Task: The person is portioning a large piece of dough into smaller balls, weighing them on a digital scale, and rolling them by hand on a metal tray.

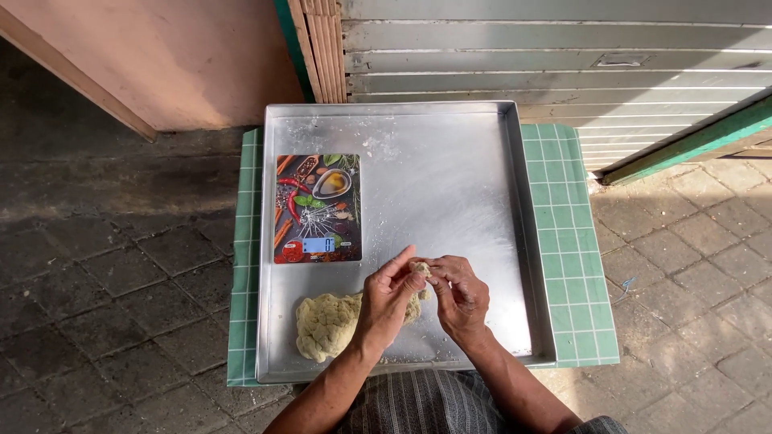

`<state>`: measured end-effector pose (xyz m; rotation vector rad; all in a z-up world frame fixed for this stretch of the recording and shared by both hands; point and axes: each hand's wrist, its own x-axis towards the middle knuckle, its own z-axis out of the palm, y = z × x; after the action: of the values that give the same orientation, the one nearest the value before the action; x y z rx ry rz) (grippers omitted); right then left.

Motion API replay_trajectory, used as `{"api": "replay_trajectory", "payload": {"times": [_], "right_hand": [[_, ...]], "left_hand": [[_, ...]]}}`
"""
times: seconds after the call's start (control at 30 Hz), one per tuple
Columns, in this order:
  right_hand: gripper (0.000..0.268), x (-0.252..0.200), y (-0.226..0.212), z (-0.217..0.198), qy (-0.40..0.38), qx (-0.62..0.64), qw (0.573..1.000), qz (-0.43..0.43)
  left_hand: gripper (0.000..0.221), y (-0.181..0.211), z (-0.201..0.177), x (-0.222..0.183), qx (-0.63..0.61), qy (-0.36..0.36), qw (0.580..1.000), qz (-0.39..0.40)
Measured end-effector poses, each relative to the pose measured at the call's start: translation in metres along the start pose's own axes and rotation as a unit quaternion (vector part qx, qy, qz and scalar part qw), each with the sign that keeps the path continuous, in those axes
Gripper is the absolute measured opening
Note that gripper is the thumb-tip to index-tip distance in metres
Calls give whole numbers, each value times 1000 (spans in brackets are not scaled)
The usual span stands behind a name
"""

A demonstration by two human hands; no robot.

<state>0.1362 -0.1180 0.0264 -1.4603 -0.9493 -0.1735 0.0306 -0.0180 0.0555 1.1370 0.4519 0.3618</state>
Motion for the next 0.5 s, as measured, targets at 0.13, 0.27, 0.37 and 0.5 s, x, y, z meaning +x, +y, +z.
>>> {"api": "replay_trajectory", "payload": {"times": [0.13,0.27,0.37,0.5], "right_hand": [[19,-2,0,4,3,23,999,-24],[12,3,-5,5,-7,14,1000,-6],[8,5,-10,4,-29,-5,998,53],[12,-14,4,3,-14,80,975,208]], "left_hand": [[52,2,-1,2,-4,24,999,37],[42,-3,-3,6,46,17,995,85],[28,0,-3,9,94,28,991,90],[22,4,-3,13,77,33,993,79]]}}
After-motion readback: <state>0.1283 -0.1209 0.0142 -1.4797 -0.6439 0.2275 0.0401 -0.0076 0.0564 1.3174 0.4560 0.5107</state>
